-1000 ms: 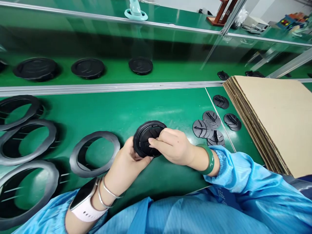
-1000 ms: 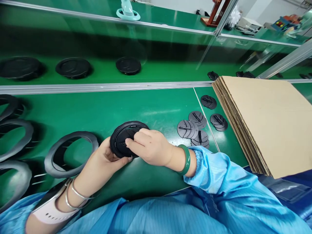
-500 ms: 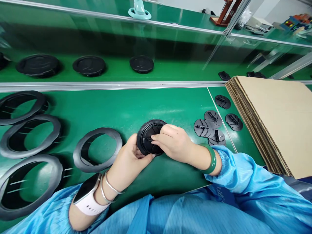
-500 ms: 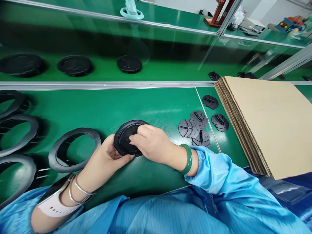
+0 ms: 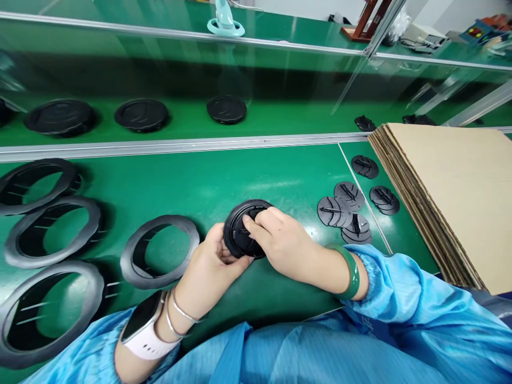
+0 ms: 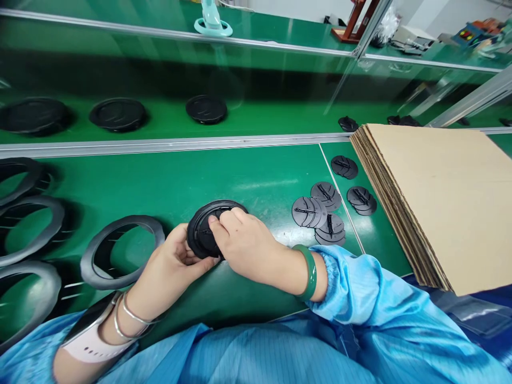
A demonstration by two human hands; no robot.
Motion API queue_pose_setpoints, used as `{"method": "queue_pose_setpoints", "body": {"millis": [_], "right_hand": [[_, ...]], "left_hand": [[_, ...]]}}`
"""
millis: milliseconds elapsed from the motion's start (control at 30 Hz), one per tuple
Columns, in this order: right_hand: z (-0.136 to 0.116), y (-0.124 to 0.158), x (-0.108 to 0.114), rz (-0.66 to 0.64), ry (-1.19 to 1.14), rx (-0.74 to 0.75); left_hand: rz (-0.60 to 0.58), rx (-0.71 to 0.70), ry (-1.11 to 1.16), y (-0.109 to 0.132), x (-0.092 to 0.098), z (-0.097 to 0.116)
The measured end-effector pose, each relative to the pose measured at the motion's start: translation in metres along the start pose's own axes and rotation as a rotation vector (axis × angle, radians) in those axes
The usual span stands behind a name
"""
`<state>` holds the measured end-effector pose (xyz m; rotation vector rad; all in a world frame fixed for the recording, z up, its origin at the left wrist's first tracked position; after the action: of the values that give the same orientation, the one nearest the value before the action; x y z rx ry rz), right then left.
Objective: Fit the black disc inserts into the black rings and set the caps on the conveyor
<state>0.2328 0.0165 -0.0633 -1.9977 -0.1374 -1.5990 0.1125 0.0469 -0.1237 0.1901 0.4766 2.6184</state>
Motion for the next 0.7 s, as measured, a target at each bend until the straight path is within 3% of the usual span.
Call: {"method": "queue_pose_setpoints", "body": {"millis": [100, 167, 300, 400, 700], "right_hand": [[0.008, 0.0, 0.019, 0.163, -0.127, -0.032], [0.027, 0.002, 0.026, 0.241, -0.231, -0.193], [0.058, 0.006, -0.002, 0.087, -0.525, -0.499], [0.06, 0.007, -0.018, 0.033, -0.664, -0.562], [0.059, 0.012, -0.025, 0.101, -0.794, -0.694]], "left_hand": [[0.024, -0.015, 0.11, -0.003, 0.002, -0.001], [0.039, -0.037, 0.176, -0.005, 0.003, -0.001], [0.034, -0.031, 0.131, -0.006, 0.005, -0.003], [0.002, -0.069, 0.075, -0.003, 0.006, 0.001], [0.006, -0.177, -0.213, 0.001, 0.007, 0.018]]}}
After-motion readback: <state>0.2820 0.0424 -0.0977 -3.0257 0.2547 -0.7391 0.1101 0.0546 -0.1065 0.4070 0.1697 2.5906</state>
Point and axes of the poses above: each hand's wrist, its own y-axis away from the middle knuckle, its own x-axis out of the back of the hand, z = x × y, the point moved 8 cm from there along -y, towards the middle knuckle, and after that the axes turned 7 degrees about y, right-handed, at the moved point
